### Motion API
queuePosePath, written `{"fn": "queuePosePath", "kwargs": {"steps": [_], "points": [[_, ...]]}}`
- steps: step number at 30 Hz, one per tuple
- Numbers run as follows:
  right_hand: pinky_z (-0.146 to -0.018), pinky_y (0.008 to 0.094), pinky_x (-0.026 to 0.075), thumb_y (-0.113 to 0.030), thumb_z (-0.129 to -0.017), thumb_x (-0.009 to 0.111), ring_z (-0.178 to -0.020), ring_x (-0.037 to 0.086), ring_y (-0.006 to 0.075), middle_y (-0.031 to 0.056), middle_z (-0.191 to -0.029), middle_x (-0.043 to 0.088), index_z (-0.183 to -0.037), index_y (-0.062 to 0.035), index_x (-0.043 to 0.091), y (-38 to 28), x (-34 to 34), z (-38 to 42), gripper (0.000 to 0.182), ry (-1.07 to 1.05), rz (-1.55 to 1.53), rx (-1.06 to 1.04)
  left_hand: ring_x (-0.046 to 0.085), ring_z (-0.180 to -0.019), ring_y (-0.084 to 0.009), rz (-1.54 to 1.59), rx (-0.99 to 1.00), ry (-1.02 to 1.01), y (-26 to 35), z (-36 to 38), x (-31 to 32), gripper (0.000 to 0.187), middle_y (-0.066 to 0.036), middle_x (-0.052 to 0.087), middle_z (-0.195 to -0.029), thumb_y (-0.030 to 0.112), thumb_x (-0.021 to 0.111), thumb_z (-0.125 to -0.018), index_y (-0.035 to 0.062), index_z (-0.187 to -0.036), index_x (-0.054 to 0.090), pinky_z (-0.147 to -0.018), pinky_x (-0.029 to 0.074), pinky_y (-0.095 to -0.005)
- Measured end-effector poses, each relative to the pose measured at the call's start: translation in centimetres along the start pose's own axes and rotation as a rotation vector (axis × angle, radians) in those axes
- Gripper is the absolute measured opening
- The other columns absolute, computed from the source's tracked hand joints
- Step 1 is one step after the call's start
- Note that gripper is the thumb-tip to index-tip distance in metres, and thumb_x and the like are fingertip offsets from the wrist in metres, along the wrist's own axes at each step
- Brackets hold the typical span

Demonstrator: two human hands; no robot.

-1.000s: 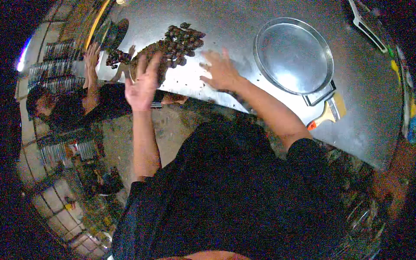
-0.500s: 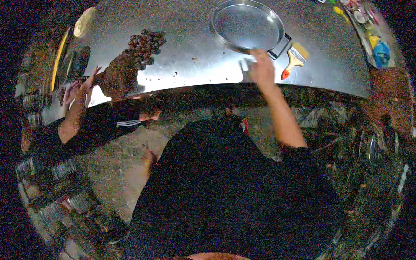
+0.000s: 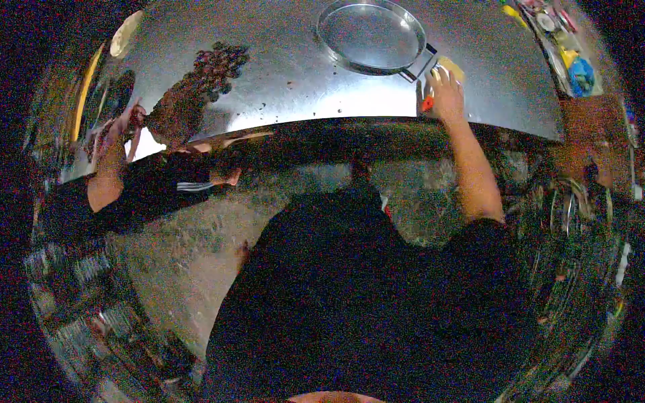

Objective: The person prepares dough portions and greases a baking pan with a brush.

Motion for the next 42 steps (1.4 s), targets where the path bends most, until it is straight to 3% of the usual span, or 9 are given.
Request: {"fn": "queuePosePath", "kwargs": {"steps": [5, 10, 16, 20, 26, 30, 34, 39, 42], "points": [[-0.095, 0.0499, 0.042, -0.013, -0.075, 0.061, -0.125, 0.04, 0.0373, 0.0165, -0.137, 0.038, -0.121, -0.0131, 0.054, 2.7, 1.7, -2.1, 0.047, -0.031, 0.108, -0.139, 0.058, -0.062, -0.0138, -0.144, 0.632, -0.055, 13.1, 6.9, 8.0, 0.027, -0.006, 0.063, -0.077, 0.027, 0.055, -0.09, 0.0013, -0.095, 0.06, -0.054, 0.046, -0.0276], [-0.101, 0.0373, 0.038, -0.006, -0.075, 0.059, -0.119, 0.049, 0.0339, 0.0191, -0.13, 0.049, -0.122, -0.0019, 0.051, -8.4, -3.5, -2.5, 0.048, 0.257, -0.852, -0.289, 0.06, -0.073, -0.0114, 0.049, 0.582, -0.072, 19.1, 13.1, 18.6, 0.032, -0.008, 0.066, -0.085, 0.021, 0.058, -0.089, -0.0039, -0.109, 0.06, -0.063, 0.047, -0.0245], [-0.105, 0.0591, 0.017, -0.041, -0.086, 0.053, -0.133, 0.019, 0.0479, 0.034, -0.142, 0.017, -0.137, 0.0078, 0.024, -20.0, 1.3, -2.6, 0.076, -0.077, -0.626, -0.398, 0.062, -0.078, -0.0134, -0.103, 0.779, -0.124, 19.7, 16.6, 23.2, 0.027, -0.009, 0.066, -0.087, 0.015, 0.059, -0.089, -0.0044, -0.107, 0.06, -0.066, 0.048, -0.0239], [-0.103, 0.0653, 0.005, -0.05, -0.086, 0.047, -0.135, 0.009, 0.049, 0.0334, -0.144, 0.012, -0.138, 0.0067, 0.025, -25.8, 3.3, -3.7, 0.08, -0.106, -0.591, -0.255, 0.062, -0.077, -0.014, -0.16, 0.742, 0.028, 13.4, 15.9, 19.1, 0.027, -0.009, 0.065, -0.084, 0.016, 0.059, -0.089, -0.004, -0.107, 0.06, -0.064, 0.048, -0.0249], [-0.109, 0.0554, 0.011, -0.044, -0.084, 0.053, -0.137, 0.012, 0.0403, 0.0275, -0.147, 0.013, -0.136, 0.0045, 0.031, -43.0, 1.9, -8.0, 0.074, -0.175, -1.016, -0.556, 0.061, -0.062, -0.0176, 0.259, -0.028, 0.132, 0.1, 16.9, 14.5, 0.028, -0.009, 0.063, -0.075, 0.026, 0.06, -0.089, -0.0001, -0.1, 0.059, -0.053, 0.047, -0.0283], [-0.106, 0.0493, 0.023, -0.034, -0.082, 0.059, -0.128, 0.032, 0.0372, 0.0258, -0.133, 0.038, -0.125, 0.0031, 0.045, -41.4, -0.4, -11.1, 0.059, 0.056, -1.018, -0.311, 0.06, -0.06, -0.0195, 0.321, -0.282, 0.088, -18.1, 13.0, 9.0, 0.027, -0.009, 0.062, -0.075, 0.03, 0.057, -0.09, 0.0041, -0.093, 0.058, -0.051, 0.048, -0.0311], [-0.107, 0.0586, 0.002, -0.05, -0.088, 0.042, -0.138, 0.01, 0.0392, 0.0277, -0.146, 0.016, -0.138, 0.0045, 0.026, -39.8, 4.6, -9.1, 0.076, -0.115, -0.556, 0.035, 0.063, -0.071, -0.0258, 0.382, -0.512, 0.201, -27.5, 13.9, 6.2, 0.03, -0.011, 0.064, -0.083, 0.034, 0.05, -0.09, 0.0061, -0.096, 0.058, -0.06, 0.05, -0.0394], [-0.107, 0.0489, 0.022, -0.042, -0.084, 0.056, -0.131, 0.027, 0.0423, 0.0214, -0.14, 0.035, -0.129, 0.0004, 0.042, -51.4, 0.9, -7.1, 0.064, -0.098, -1.031, -0.63, 0.063, -0.071, -0.0246, 0.191, -0.416, 0.06, -25.0, 10.5, 0.4, 0.031, -0.012, 0.065, -0.085, 0.034, 0.049, -0.091, 0.0057, -0.097, 0.059, -0.058, 0.049, -0.0357], [-0.108, 0.0474, 0.022, -0.038, -0.084, 0.055, -0.129, 0.029, 0.0436, 0.0239, -0.139, 0.035, -0.13, 0.0021, 0.041, -45.7, -1.2, -7.6, 0.063, 0.237, -0.977, -0.344, 0.063, -0.071, -0.0239, 0.011, -0.126, -0.091, -19.2, 5.1, -3.8, 0.032, -0.012, 0.065, -0.086, 0.034, 0.047, -0.092, 0.0054, -0.098, 0.059, -0.057, 0.048, -0.0335]]}}
Point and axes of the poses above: each hand's wrist, its own z-axis away from the middle knuckle, its own x-axis out of the palm, y = z × x, the point moved 3 cm from there along -z, towards the middle knuckle
